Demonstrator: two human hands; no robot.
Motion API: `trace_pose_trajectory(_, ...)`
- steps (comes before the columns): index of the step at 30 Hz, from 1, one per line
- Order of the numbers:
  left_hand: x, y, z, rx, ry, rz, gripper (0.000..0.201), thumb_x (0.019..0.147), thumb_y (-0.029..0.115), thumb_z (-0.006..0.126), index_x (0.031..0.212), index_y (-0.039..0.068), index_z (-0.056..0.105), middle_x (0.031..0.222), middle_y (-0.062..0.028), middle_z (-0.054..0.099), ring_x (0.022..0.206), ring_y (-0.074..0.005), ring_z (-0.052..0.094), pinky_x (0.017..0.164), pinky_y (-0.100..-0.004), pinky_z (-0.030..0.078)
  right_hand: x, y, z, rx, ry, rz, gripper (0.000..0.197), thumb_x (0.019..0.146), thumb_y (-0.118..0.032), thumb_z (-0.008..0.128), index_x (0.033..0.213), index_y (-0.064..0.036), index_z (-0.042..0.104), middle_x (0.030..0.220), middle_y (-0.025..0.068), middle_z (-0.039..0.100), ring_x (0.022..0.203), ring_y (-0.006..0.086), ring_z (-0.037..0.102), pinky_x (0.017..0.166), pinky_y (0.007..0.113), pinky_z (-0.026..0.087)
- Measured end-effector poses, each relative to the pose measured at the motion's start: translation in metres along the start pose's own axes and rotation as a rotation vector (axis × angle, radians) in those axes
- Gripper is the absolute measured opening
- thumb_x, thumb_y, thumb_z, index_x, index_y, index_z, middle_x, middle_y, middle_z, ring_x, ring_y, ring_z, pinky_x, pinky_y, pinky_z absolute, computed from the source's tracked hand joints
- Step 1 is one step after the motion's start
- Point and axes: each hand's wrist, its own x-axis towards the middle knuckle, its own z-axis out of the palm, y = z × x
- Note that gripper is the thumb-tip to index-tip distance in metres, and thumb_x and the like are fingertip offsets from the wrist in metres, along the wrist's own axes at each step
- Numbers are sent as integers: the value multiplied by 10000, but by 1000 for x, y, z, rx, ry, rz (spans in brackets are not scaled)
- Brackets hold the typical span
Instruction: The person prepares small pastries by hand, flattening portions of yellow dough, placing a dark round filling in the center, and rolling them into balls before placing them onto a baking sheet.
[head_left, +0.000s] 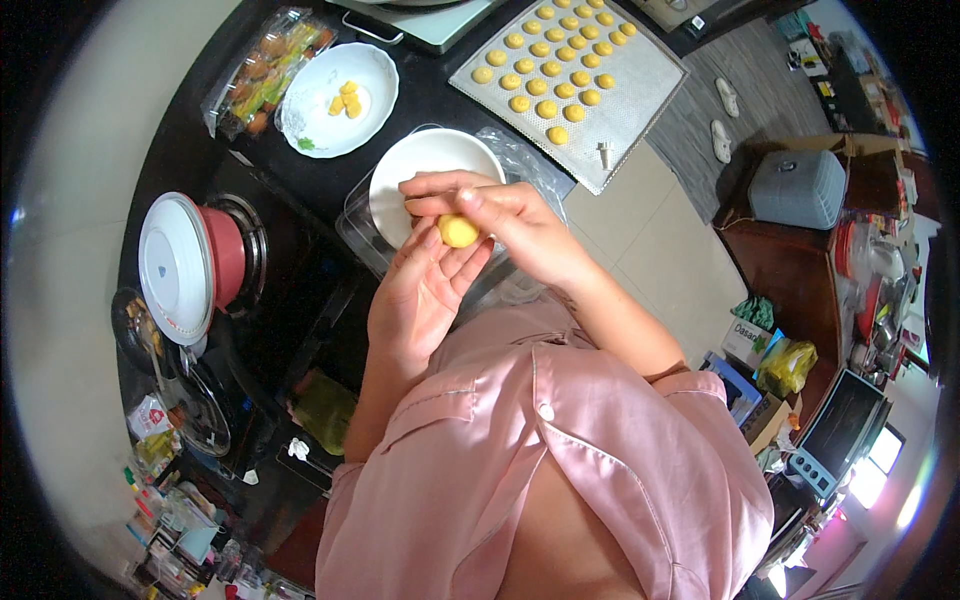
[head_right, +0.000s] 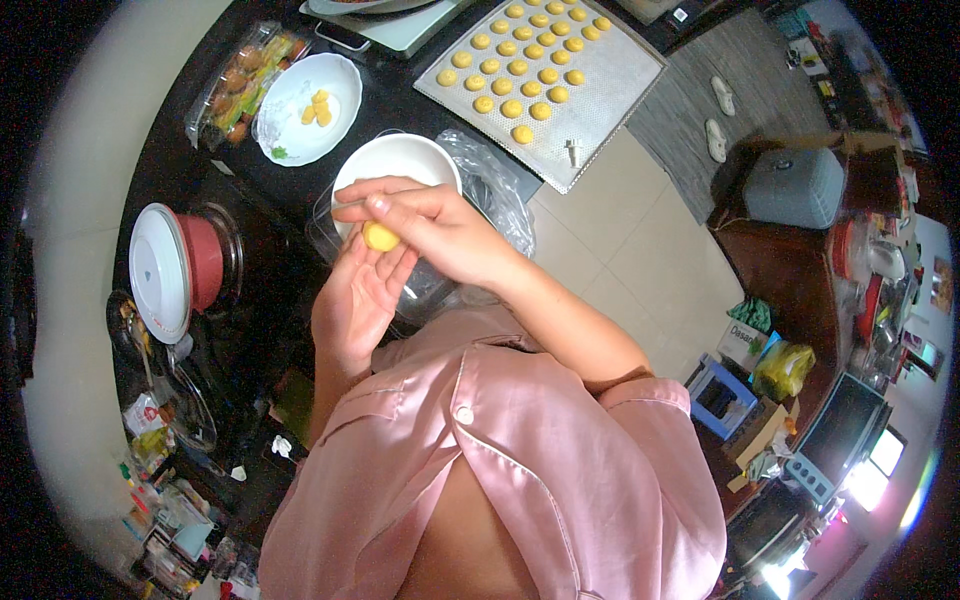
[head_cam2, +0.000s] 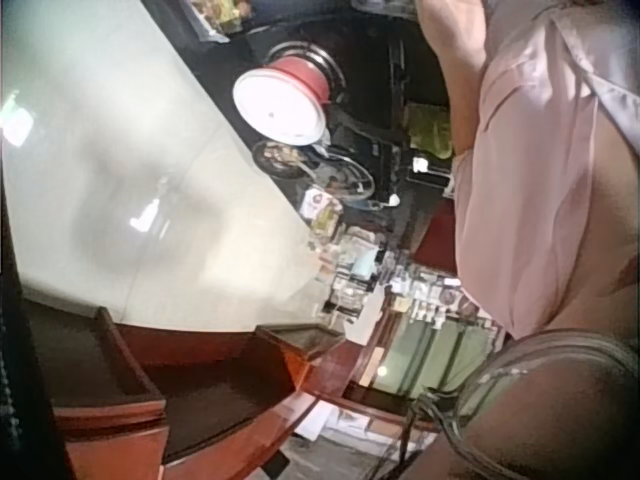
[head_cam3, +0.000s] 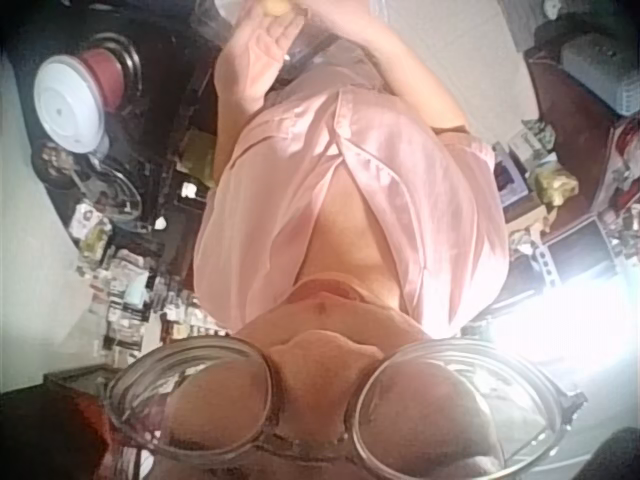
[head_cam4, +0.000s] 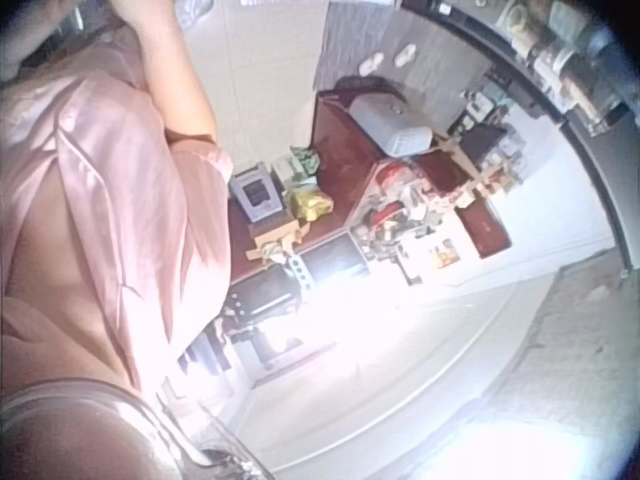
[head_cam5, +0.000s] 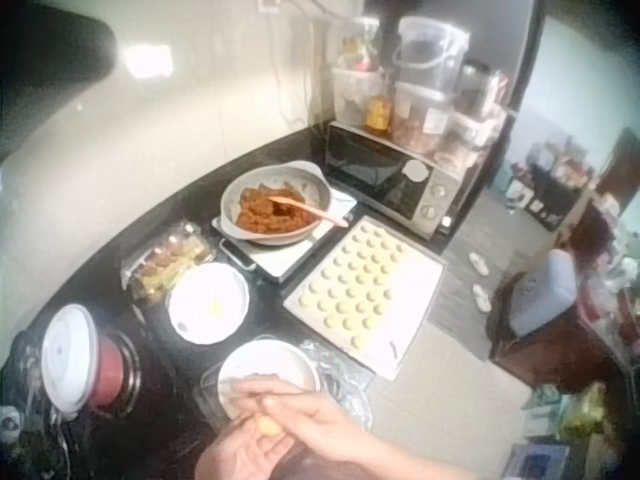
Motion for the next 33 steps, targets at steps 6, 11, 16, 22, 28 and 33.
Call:
trace_pose_trajectory(6, 1, 3, -3, -196, -93, -28, 385, 1010, 186, 443, 1363, 33, 427, 1349, -146, 504, 1246, -251, 518, 1084, -394, 391, 0, -8, -3, -35, 26, 58, 354, 967, -233, 532, 1200, 18, 622, 1276, 136, 573, 1176, 239, 538, 1001, 343, 413)
trace_pose_trajectory(11, 3, 1, 3, -98, 14, 88, 353, 1019, 211, 407, 1334, 65, 467, 1378, -162, 479, 1268, -290, 496, 1085, -394, 389, -8, -14, -9, -635, 75, -337, 483, 793, -277, 732, 1228, -93, 632, 1301, 133, 539, 1274, 331, 446, 1048, 459, 349)
trace_pose_trajectory(16, 1, 7, 9, -269, -109, -12, 388, 1005, 196, 441, 1363, 46, 447, 1430, -158, 410, 1321, -256, 430, 1102, -399, 358, -7, -16, -14, -956, 98, -463, 412, 739, -322, 753, 1121, -175, 702, 1302, 104, 544, 1316, 380, 402, 1060, 617, 265)
trace_pose_trajectory(22, 0, 1, 18, 26, -25, 99, 448, 1000, 209, 459, 1393, 2, 404, 1386, -146, 452, 1339, -248, 397, 1113, -409, 334, -7, -15, -9, -1000, 26, -467, 438, 729, -335, 763, 1130, -171, 698, 1324, 108, 534, 1309, 375, 410, 1065, 612, 258)
trace_pose_trajectory(28, -2, 3, 15, 227, -2, 160, 485, 1008, 238, 443, 1405, -30, 370, 1408, -175, 419, 1340, -237, 396, 1117, -412, 327, -8, -12, -3, -492, 29, -377, 387, 753, -271, 757, 1115, -139, 722, 1354, 149, 531, 1319, 376, 414, 1079, 554, 267)
trace_pose_trajectory(33, -3, 8, 21, -40, -54, 42, 512, 1038, 309, 332, 1409, -44, 333, 1419, -194, 401, 1305, -240, 440, 1096, -368, 367, -8, -2, -5, -519, 25, -426, 286, 801, -186, 716, 1078, -117, 736, 1372, 168, 517, 1329, 385, 397, 1070, 541, 283)
